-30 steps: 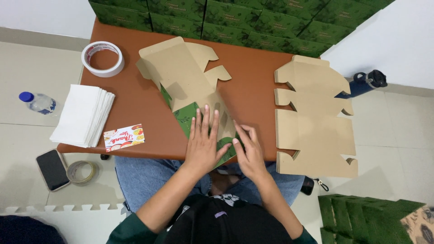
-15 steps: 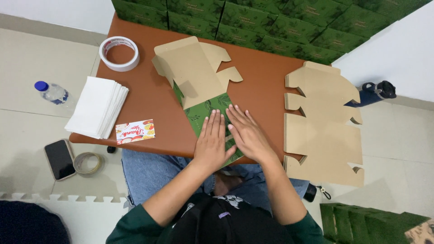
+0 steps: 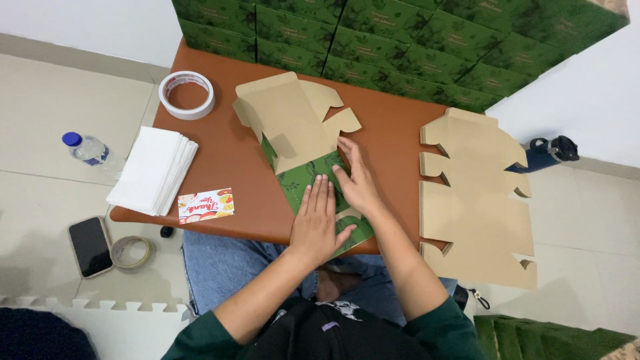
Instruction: Folding cardboard templates into boxes and applying internal labels.
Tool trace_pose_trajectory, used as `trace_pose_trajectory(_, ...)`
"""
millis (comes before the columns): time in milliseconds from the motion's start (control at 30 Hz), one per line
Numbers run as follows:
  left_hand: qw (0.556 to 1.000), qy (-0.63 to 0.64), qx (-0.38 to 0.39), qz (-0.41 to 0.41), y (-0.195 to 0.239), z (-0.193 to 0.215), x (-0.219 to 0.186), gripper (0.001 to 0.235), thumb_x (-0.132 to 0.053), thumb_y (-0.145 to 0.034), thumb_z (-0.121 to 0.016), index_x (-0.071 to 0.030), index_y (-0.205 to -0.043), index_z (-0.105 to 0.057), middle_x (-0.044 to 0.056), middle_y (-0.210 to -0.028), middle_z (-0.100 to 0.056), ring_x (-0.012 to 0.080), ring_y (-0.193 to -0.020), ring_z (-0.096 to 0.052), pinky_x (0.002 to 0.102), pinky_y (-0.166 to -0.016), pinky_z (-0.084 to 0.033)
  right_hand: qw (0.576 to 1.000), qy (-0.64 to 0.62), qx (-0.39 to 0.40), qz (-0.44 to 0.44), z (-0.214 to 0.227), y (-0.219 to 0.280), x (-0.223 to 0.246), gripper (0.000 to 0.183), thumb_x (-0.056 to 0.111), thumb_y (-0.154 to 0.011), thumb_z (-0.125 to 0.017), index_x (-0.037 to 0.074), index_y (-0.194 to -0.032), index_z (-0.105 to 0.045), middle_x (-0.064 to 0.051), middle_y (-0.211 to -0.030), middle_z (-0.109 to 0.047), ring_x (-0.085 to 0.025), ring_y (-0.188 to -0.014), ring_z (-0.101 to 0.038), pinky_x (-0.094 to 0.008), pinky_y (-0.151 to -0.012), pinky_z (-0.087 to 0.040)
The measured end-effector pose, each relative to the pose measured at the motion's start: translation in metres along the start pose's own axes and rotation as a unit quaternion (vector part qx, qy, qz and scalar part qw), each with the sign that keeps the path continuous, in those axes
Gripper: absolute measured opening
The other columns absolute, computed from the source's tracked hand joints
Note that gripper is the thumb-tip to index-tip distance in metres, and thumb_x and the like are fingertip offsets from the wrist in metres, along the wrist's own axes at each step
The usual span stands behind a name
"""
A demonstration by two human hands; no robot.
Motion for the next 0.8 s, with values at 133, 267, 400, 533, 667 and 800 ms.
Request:
trace_pose_trajectory(133, 1.0, -0.013, 0.002, -0.004, -0.001, 0.004, 0.001, 0.099, -0.069, -0.09, -0.047, 0.011, -0.148, -0.033, 0.031, -0.155, -0.031, 0.0413, -0.151, -0.021, 0.051, -0.126, -0.01, 0.999, -0.037, 0.007, -0.001, 0.003, -0.005, -0.014, 0.061, -0.01, -0.088, -0.044, 0.011, -0.145, -0.034, -0.022, -0.151, -0.047, -0.039, -0.144, -0.038, -0.053, -0.121, -0.028)
trace_pose_trajectory(267, 0.999, 0.021, 0.039, 0.012, -0.009, 0.013, 0.01, 0.103, -0.073, -0.088, -0.047, 0.009, -0.149, -0.031, 0.03, -0.158, -0.024, 0.0408, -0.152, -0.017, 0.05, -0.124, -0.012, 0.99, 0.136, 0.028, 0.037, 0.001, -0.01, -0.002, 0.046, 0.009, -0.099, -0.044, 0.015, -0.144, -0.05, -0.02, -0.146, -0.055, -0.035, -0.14, -0.046, -0.053, -0.118, -0.033)
trace_pose_trajectory(400, 0.996, 0.0, 0.087, 0.03, -0.019, 0.022, 0.017, 0.121, -0.085, -0.081, -0.045, 0.01, -0.153, -0.02, 0.032, -0.163, -0.013, 0.0417, -0.155, -0.004, 0.052, -0.125, 0.0, 0.957, 0.256, 0.077, 0.114, -0.009, -0.012, 0.014, 0.046, 0.015, -0.103, -0.04, 0.005, -0.147, -0.049, -0.025, -0.15, -0.049, -0.039, -0.144, -0.04, -0.056, -0.119, -0.03)
trace_pose_trajectory(533, 0.992, -0.026, 0.116, 0.036, -0.018, 0.016, 0.018, 0.123, -0.087, -0.081, -0.04, 0.009, -0.154, -0.019, 0.031, -0.163, -0.013, 0.0403, -0.155, -0.005, 0.052, -0.125, 0.001, 0.944, 0.284, 0.085, 0.148, -0.016, -0.04, 0.001, 0.045, 0.015, -0.104, -0.041, 0.004, -0.147, -0.048, -0.026, -0.145, -0.054, -0.041, -0.141, -0.044, -0.057, -0.116, -0.034)
trace_pose_trajectory(667, 0.992, -0.03, 0.12, 0.034, -0.019, 0.021, 0.019, 0.121, -0.087, -0.083, -0.038, 0.01, -0.154, -0.017, 0.031, -0.163, -0.012, 0.0398, -0.155, -0.005, 0.051, -0.125, 0.0, 0.935, 0.31, 0.025, 0.168, -0.018, -0.076, -0.019, 0.035, 0.014, -0.099, -0.05, 0.013, -0.132, -0.061, -0.013, -0.12, -0.069, -0.032, -0.121, -0.06, -0.049, -0.104, -0.045)
trace_pose_trajectory(800, 0.993, -0.023, 0.115, 0.029, -0.018, 0.024, 0.019, 0.121, -0.085, -0.084, -0.039, 0.011, -0.154, -0.018, 0.032, -0.163, -0.013, 0.0403, -0.155, -0.007, 0.051, -0.124, -0.003, 0.972, 0.185, -0.104, 0.103, -0.019, -0.105, -0.06, 0.026, 0.014, -0.083, -0.078, 0.025, -0.106, -0.073, 0.003, -0.089, -0.077, -0.021, -0.092, -0.069, -0.032, -0.079, -0.059)
Point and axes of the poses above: each hand's wrist, its own y-axis away from the middle knuckle, its own z-axis out of the back of the hand, x = y × z, the point moved 4 cm from there along -y, towards the middle knuckle
